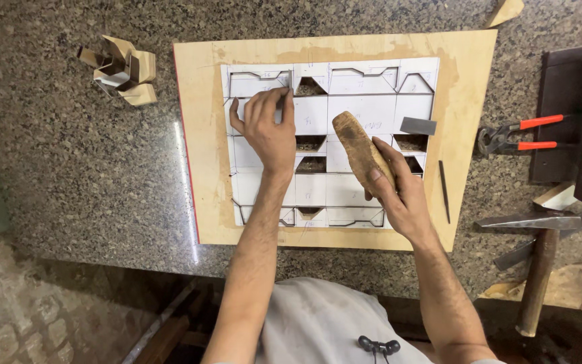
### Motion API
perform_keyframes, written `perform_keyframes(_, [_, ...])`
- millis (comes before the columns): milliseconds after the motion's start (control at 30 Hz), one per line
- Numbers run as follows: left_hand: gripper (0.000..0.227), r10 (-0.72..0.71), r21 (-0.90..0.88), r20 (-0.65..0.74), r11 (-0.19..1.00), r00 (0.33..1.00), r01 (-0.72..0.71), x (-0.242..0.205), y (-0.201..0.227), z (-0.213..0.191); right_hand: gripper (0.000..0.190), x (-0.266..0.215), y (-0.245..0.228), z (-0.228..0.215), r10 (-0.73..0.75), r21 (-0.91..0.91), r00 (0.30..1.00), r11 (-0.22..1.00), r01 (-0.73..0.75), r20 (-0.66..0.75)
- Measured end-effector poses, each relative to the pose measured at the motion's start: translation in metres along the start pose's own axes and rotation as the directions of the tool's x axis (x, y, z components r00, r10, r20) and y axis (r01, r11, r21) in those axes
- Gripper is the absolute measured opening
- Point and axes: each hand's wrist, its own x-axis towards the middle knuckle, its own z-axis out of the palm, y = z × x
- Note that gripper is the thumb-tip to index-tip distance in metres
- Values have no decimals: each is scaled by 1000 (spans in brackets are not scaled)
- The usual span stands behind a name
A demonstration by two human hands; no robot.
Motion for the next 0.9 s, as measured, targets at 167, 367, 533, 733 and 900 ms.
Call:
perform_keyframes(167, [9,36,18,-27,999,999,-35,-2,3,0,56,11,-3,5,-197,-378,980,907,187,11])
perform_keyframes(367, [10,51,35,-49,998,998,-49,-3,2,3,61,69,-22,20,-581,-669,799,532,519,157])
perform_keyframes(533, [15,40,48,-37,998,998,-38,-4,2,3,62,89,-41,22,-483,-812,823,325,486,299])
perform_keyframes(733, [14,42,53,-47,998,998,-39,-11,-4,6,62,88,-37,30,-583,-770,770,356,529,259])
perform_keyframes(900, [10,45,3,-69,999,997,-44,9,4,16,69,93,-40,14,-507,-808,825,360,466,249])
